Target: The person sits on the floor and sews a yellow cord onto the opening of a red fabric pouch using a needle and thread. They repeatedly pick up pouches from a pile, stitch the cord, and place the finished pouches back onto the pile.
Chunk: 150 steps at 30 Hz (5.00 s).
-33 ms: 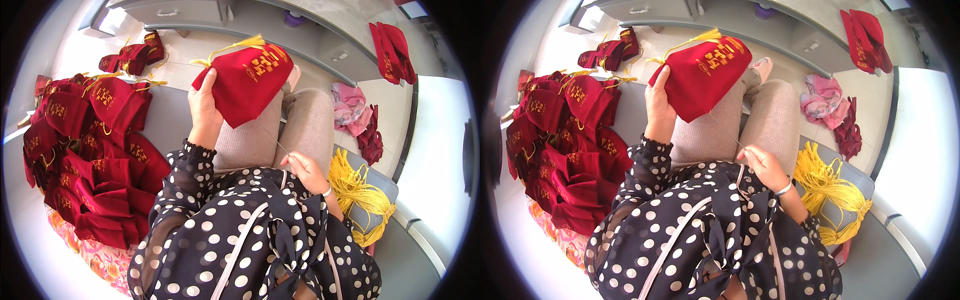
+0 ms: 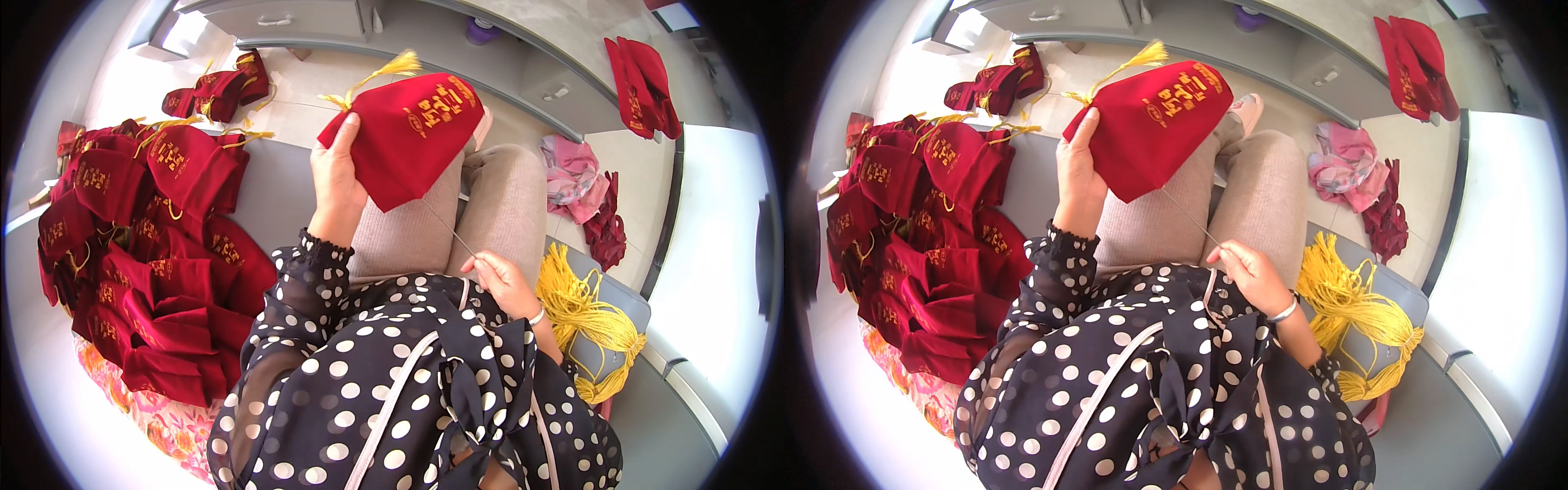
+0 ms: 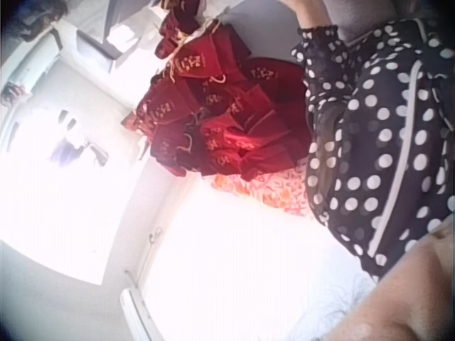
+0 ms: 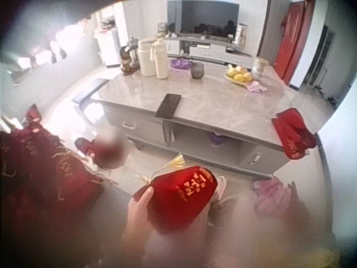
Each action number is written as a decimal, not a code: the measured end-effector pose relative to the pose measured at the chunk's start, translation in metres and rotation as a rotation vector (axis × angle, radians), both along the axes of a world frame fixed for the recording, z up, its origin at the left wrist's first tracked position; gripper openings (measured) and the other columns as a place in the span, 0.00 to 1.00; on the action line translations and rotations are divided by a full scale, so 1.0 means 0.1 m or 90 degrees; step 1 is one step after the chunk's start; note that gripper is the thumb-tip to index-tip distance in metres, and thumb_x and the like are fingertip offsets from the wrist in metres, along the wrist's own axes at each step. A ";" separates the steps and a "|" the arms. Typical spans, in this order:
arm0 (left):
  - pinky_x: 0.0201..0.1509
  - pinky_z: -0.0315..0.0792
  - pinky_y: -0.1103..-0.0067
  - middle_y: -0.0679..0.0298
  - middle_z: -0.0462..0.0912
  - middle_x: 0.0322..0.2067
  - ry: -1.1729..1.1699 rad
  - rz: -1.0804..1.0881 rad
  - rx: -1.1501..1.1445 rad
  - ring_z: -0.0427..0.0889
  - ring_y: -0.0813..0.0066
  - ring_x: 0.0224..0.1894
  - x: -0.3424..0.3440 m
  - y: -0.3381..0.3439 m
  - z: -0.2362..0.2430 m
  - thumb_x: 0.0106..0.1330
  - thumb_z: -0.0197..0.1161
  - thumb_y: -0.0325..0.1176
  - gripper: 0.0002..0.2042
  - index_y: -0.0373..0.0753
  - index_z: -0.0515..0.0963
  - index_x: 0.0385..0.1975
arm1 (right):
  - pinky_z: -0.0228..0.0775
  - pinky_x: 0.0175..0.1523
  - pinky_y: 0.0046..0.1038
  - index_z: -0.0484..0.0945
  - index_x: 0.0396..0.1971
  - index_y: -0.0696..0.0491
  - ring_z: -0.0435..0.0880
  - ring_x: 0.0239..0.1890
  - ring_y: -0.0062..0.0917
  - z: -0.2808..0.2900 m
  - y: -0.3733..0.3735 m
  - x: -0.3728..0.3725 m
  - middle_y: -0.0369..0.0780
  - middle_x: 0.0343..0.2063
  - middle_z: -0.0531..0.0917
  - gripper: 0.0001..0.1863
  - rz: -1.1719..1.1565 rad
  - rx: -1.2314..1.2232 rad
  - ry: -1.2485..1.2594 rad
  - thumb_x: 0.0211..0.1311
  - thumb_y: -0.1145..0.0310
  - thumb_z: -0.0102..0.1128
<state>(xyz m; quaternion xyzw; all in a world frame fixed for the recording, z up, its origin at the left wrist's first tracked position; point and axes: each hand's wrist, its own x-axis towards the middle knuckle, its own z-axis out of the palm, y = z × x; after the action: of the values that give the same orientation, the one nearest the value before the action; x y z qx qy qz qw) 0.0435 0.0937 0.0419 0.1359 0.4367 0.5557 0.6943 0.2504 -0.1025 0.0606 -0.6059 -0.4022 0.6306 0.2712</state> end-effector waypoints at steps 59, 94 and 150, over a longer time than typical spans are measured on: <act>0.53 0.72 0.76 0.61 0.78 0.46 -0.006 -0.156 0.093 0.78 0.72 0.47 0.25 -0.36 0.08 0.56 0.62 0.18 0.20 0.35 0.70 0.50 | 0.71 0.31 0.26 0.77 0.31 0.55 0.82 0.27 0.33 -0.09 0.41 -0.12 0.41 0.25 0.81 0.09 -0.094 0.280 -0.262 0.66 0.66 0.52; 0.60 0.68 0.68 0.57 0.71 0.55 -0.037 -0.343 0.007 0.72 0.66 0.57 -0.09 -0.62 0.29 0.70 0.50 0.31 0.19 0.34 0.62 0.59 | 0.44 0.20 0.14 0.77 0.34 0.54 0.54 0.16 0.06 0.03 0.67 0.23 0.25 0.14 0.60 0.13 -0.483 0.321 -0.059 0.71 0.63 0.45; 0.53 0.71 0.68 0.60 0.77 0.38 -0.089 0.520 -0.012 0.77 0.64 0.44 -2.28 -0.38 -0.54 0.61 0.63 0.26 0.09 0.35 0.73 0.38 | 0.38 0.14 0.12 0.74 0.47 0.55 0.48 0.11 0.05 -0.10 1.80 -0.45 0.23 0.12 0.56 0.14 -0.141 0.135 0.229 0.67 0.64 0.52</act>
<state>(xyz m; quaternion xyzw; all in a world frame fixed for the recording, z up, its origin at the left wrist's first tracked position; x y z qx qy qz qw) -0.1840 0.0562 -0.0126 -0.0931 0.4116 0.7894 0.4459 0.2056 0.0776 0.0504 -0.4924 -0.3426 0.6488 0.4683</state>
